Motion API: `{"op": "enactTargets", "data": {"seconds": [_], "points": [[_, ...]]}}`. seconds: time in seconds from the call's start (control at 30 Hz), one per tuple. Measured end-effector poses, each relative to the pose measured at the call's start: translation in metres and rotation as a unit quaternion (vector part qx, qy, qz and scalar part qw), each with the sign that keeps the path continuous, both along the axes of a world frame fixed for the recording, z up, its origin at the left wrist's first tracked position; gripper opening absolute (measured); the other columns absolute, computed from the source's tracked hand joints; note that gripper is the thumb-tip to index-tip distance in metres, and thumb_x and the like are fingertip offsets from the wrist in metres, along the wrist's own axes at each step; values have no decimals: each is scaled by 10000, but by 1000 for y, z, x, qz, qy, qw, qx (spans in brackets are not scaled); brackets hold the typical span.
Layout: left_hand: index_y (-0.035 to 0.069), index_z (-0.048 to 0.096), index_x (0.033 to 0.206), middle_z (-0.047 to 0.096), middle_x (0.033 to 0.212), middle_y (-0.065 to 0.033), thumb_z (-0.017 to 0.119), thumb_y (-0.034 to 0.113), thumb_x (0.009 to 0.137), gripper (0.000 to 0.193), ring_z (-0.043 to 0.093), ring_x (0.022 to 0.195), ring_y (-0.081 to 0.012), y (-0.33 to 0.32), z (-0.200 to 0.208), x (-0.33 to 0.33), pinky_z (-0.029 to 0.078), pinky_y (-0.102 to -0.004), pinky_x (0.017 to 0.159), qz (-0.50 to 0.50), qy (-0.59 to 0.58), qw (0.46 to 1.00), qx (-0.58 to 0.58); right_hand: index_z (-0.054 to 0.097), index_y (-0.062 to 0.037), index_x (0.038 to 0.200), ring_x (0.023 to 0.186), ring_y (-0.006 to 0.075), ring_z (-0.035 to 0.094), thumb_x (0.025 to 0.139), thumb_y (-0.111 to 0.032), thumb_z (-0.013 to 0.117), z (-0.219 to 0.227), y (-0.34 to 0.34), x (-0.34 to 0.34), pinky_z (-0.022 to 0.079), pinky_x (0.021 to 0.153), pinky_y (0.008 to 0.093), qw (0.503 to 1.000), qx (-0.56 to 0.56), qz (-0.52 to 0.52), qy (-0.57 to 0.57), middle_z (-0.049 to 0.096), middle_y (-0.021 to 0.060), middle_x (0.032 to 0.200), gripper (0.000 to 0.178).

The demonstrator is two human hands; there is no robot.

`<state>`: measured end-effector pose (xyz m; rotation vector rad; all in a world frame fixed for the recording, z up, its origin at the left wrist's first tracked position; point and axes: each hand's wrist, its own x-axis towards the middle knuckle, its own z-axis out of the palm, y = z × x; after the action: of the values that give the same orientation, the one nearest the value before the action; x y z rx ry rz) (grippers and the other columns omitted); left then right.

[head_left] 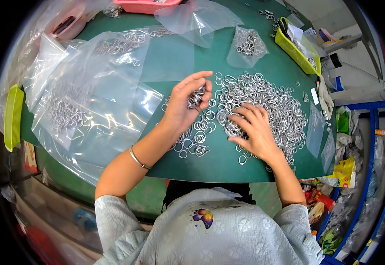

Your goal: The person sorts small metal rings by hand on a green table, picking them up from a large pile and placing them into a separate group or container.

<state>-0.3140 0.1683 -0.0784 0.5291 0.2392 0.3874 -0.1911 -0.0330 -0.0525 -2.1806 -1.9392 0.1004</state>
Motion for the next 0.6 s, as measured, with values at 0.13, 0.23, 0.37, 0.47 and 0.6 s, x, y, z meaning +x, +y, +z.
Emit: {"op": "enactTargets", "data": {"seconds": [0.13, 0.23, 0.37, 0.47, 0.6], "points": [[-38, 532, 1167, 530, 908, -80, 546, 127, 913, 303, 476, 672, -110, 2, 2, 3, 366, -213, 491, 16, 23, 1000, 7, 595, -63, 1012, 1042, 273, 544, 701, -161, 740, -13, 0, 9, 363, 947, 455, 992, 119, -11, 30, 563, 96, 1082, 356], [-33, 555, 1116, 520, 897, -78, 545, 153, 924, 267, 470, 672, -110, 9, -4, 4, 362, -211, 480, 25, 2, 1000, -12, 596, -25, 966, 986, 293, 566, 718, -40, 699, -12, 8, 10, 439, 869, 398, 977, 190, -66, 76, 575, 114, 1049, 269], [-49, 582, 1039, 541, 855, -73, 567, 227, 931, 297, 486, 657, -113, 12, -10, 3, 363, -217, 469, 28, -24, 999, -36, 618, -11, 998, 999, 264, 583, 765, -26, 679, -4, 17, 14, 464, 854, 346, 928, 191, -228, 222, 600, 126, 1063, 242], [-33, 580, 1027, 524, 835, -67, 543, 257, 945, 303, 476, 653, -112, 13, -9, 4, 356, -216, 462, 26, -21, 999, -38, 619, -19, 1050, 1037, 281, 573, 784, -56, 670, -4, 22, 7, 447, 904, 359, 917, 159, -224, 289, 599, 129, 1112, 273], [-21, 573, 1044, 506, 827, -68, 502, 260, 959, 302, 451, 637, -110, 15, -7, 4, 341, -214, 446, 39, -24, 998, -50, 465, -40, 1289, 1286, 374, 359, 755, -125, 715, -7, 27, -47, 286, 1059, 483, 976, 95, -101, 169, 418, 171, 1353, 596]]}}
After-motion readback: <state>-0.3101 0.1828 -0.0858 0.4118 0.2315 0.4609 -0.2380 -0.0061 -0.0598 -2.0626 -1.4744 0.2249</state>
